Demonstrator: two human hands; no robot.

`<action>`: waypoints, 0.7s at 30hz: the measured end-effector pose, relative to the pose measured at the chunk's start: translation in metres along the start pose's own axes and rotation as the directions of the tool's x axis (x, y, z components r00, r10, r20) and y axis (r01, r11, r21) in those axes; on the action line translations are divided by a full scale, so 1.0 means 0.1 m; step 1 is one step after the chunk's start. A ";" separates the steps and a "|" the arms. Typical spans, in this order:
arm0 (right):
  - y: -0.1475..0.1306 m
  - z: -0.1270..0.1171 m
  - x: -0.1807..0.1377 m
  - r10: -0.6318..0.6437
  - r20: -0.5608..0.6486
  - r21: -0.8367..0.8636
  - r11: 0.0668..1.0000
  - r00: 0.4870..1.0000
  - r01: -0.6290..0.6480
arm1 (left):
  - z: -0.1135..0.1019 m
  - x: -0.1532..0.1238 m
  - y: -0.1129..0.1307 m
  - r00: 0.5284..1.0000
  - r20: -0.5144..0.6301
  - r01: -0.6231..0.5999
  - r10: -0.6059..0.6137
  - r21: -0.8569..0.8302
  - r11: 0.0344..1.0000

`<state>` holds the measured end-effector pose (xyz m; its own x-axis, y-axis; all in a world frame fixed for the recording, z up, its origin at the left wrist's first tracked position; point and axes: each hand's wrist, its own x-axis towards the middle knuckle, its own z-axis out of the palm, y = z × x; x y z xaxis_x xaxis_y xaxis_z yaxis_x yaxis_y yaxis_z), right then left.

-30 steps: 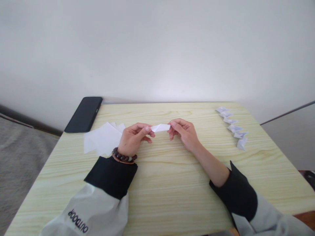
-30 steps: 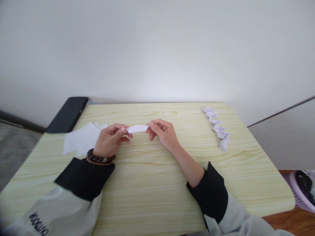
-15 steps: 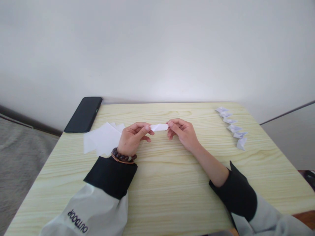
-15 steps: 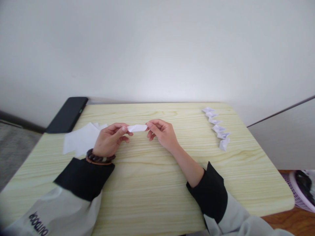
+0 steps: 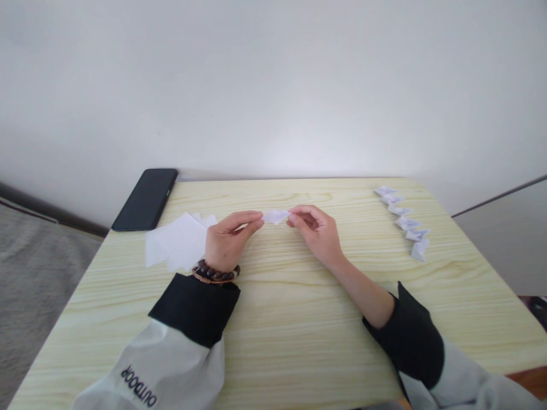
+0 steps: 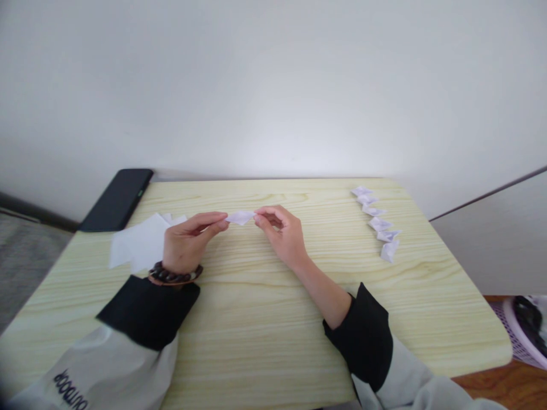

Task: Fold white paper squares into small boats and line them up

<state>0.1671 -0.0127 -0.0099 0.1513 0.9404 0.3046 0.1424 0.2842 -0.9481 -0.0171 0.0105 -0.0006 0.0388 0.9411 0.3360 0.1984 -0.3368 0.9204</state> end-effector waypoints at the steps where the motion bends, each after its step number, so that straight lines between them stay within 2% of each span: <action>1: 0.00 0.00 0.00 -0.004 0.004 -0.002 1.000 1.000 0.004 | 0.00 0.00 0.01 1.000 0.006 -0.011 0.011 0.002 1.000; 4: -0.01 0.01 -0.01 -0.027 0.026 -0.035 0.999 0.999 0.028 | 0.01 -0.01 0.03 1.000 0.019 -0.015 0.015 0.000 1.000; 9: -0.06 0.00 -0.01 -0.110 0.045 -0.085 0.990 0.993 0.113 | 0.03 -0.02 0.03 0.998 0.009 0.068 -0.067 -0.060 0.996; 17: -0.07 0.00 -0.02 -0.169 0.084 -0.152 0.972 0.982 0.180 | 0.00 -0.01 0.01 0.994 0.062 -0.093 0.093 0.007 0.996; 21: -0.07 -0.01 -0.01 -0.121 0.034 -0.206 0.970 0.992 0.126 | -0.01 -0.01 -0.01 0.997 0.073 -0.001 -0.002 0.051 0.999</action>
<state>0.1669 -0.0155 -0.0035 0.0991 0.9048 0.4142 0.3588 0.3558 -0.8630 -0.0183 0.0102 -0.0010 0.1099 0.9416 0.3184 0.2477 -0.3362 0.9086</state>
